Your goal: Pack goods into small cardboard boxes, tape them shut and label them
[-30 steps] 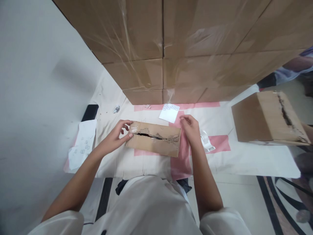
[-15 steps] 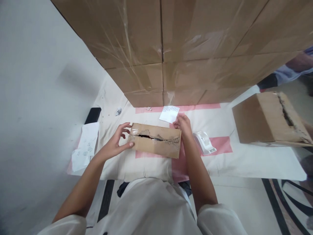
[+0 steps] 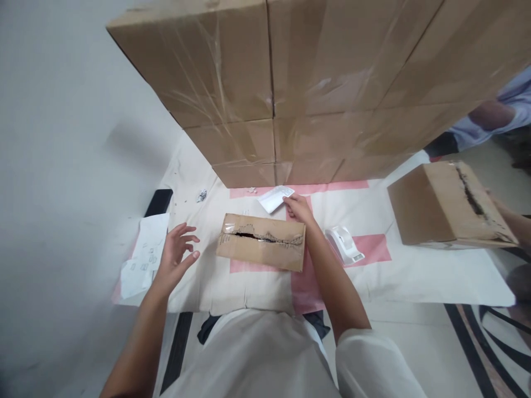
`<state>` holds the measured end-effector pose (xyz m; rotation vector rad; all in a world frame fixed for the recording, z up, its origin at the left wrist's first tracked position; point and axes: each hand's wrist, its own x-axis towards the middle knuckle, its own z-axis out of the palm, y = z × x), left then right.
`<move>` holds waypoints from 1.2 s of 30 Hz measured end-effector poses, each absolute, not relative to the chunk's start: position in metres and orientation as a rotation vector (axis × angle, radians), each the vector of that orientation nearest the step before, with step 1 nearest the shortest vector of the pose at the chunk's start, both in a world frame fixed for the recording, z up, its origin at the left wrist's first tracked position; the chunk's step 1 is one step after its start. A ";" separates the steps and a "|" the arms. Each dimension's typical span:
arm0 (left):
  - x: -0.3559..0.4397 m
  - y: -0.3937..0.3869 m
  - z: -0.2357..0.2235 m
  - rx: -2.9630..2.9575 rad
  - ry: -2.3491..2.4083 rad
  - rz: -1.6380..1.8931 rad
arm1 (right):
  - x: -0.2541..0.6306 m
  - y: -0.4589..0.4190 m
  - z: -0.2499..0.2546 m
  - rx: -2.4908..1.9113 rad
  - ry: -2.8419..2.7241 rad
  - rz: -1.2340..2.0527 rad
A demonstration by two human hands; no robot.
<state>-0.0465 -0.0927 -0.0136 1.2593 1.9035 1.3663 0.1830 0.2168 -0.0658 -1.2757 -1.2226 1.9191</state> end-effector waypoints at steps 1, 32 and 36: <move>-0.046 -0.093 -0.012 1.255 1.916 1.367 | 0.183 0.216 -0.062 -1.239 -1.250 1.878; -0.007 -0.125 0.101 2.400 2.590 0.951 | 0.135 0.012 0.090 -0.150 -2.420 1.346; -0.007 -0.127 0.103 2.385 2.532 0.908 | 0.137 0.011 0.088 -0.175 -2.490 1.266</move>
